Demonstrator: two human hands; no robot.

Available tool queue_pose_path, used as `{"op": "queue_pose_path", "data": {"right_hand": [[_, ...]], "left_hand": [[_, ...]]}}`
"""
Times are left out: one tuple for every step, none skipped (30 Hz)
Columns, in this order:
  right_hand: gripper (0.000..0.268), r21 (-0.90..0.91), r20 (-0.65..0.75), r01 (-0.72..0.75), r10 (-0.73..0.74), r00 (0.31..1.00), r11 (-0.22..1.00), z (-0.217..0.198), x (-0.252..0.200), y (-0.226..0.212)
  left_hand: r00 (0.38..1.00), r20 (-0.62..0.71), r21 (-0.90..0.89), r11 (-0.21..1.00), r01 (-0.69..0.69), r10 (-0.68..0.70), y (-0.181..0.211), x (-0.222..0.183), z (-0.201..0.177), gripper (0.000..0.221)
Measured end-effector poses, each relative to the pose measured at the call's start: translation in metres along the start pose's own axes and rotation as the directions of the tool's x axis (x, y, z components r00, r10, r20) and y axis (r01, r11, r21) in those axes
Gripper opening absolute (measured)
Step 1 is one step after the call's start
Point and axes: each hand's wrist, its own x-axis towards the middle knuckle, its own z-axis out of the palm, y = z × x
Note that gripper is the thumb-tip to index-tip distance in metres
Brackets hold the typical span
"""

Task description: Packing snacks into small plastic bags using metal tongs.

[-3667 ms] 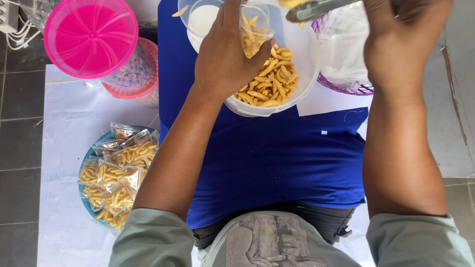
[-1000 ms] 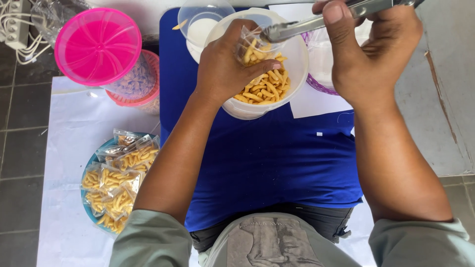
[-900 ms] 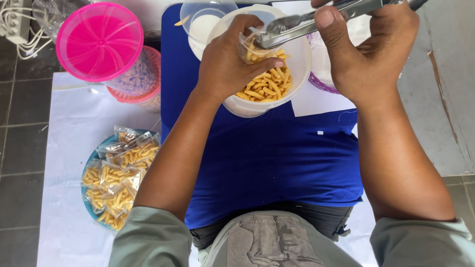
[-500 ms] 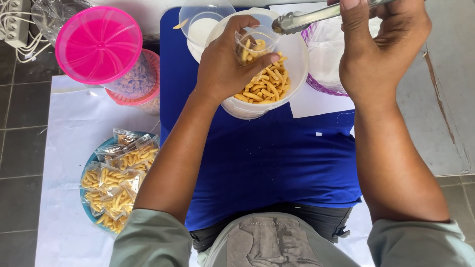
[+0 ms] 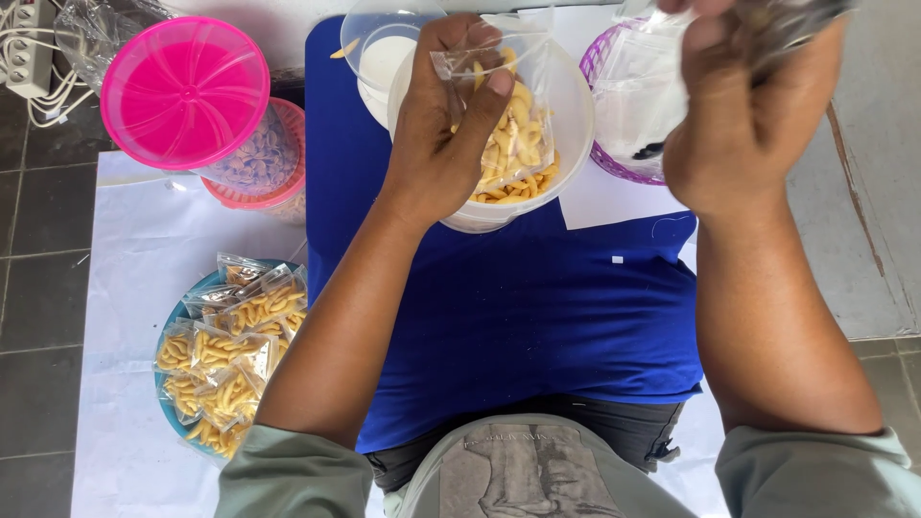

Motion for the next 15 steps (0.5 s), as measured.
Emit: {"op": "queue_pose_path", "data": {"right_hand": [[0.029, 0.000, 0.000, -0.001, 0.001, 1.000, 1.000, 0.001, -0.002, -0.001], [0.009, 0.088, 0.057, -0.037, 0.032, 0.998, 0.995, 0.003, -0.003, -0.002], [0.015, 0.175, 0.118, -0.077, 0.057, 0.991, 0.981, 0.004, -0.005, -0.003], [0.015, 0.176, 0.119, -0.079, 0.058, 0.991, 0.981, 0.004, -0.004, -0.009], [0.011, 0.028, 0.153, -0.061, 0.057, 0.987, 0.998, 0.005, -0.003, -0.015], [0.009, -0.117, 0.187, -0.039, 0.061, 0.980, 0.992, 0.005, -0.001, -0.020], [0.009, -0.116, 0.188, -0.039, 0.060, 0.980, 0.992, 0.007, -0.001, -0.018], [0.014, -0.065, 0.188, -0.087, 0.098, 0.977, 0.994, 0.009, -0.001, -0.016], [0.028, -0.016, 0.190, -0.134, 0.135, 0.973, 0.991, 0.011, -0.001, -0.014], [0.028, -0.017, 0.189, -0.133, 0.134, 0.973, 0.991, 0.009, 0.000, -0.017], [0.023, -0.111, 0.220, -0.149, 0.170, 0.960, 0.983, 0.008, 0.002, -0.020], [0.019, -0.205, 0.248, -0.160, 0.209, 0.946, 0.966, 0.006, 0.004, -0.023], [0.019, -0.205, 0.249, -0.160, 0.210, 0.946, 0.966, 0.006, 0.003, -0.023], [0.015, -0.189, 0.261, -0.203, 0.248, 0.933, 0.961, 0.005, 0.003, -0.023], [0.014, -0.174, 0.274, -0.244, 0.285, 0.918, 0.954, 0.005, 0.002, -0.023]], "left_hand": [[1.000, 0.001, 0.000, 1.000, 0.001, -0.001, 0.005, -0.001, 0.003, 0.033], [1.000, 0.004, 0.030, 0.999, -0.017, 0.017, 0.010, -0.002, 0.005, 0.031], [0.999, 0.007, 0.060, 0.998, -0.033, 0.033, 0.015, -0.003, 0.008, 0.030], [0.999, 0.007, 0.061, 0.998, -0.032, 0.031, 0.018, -0.004, 0.011, 0.030], [1.000, -0.025, 0.085, 0.996, 0.004, -0.002, 0.022, -0.005, 0.014, 0.029], [0.998, -0.058, 0.108, 0.993, 0.040, -0.034, 0.025, -0.006, 0.017, 0.029], [0.998, -0.059, 0.109, 0.993, 0.040, -0.034, 0.029, -0.006, 0.019, 0.029], [0.996, -0.081, 0.128, 0.991, 0.046, -0.036, 0.034, -0.006, 0.021, 0.029], [0.994, -0.100, 0.145, 0.988, 0.051, -0.036, 0.037, -0.006, 0.023, 0.031], [0.995, -0.098, 0.145, 0.988, 0.049, -0.035, 0.037, -0.006, 0.023, 0.031], [0.995, -0.099, 0.119, 0.992, 0.043, -0.031, 0.037, -0.007, 0.024, 0.027], [0.995, -0.100, 0.094, 0.995, 0.037, -0.028, 0.036, -0.008, 0.024, 0.023], [0.994, -0.101, 0.093, 0.995, 0.038, -0.029, 0.038, -0.008, 0.023, 0.023], [0.994, -0.105, 0.172, 0.984, 0.036, -0.018, 0.039, -0.008, 0.023, 0.020], [0.994, -0.108, 0.249, 0.968, 0.034, -0.007, 0.040, -0.008, 0.022, 0.018]]}}
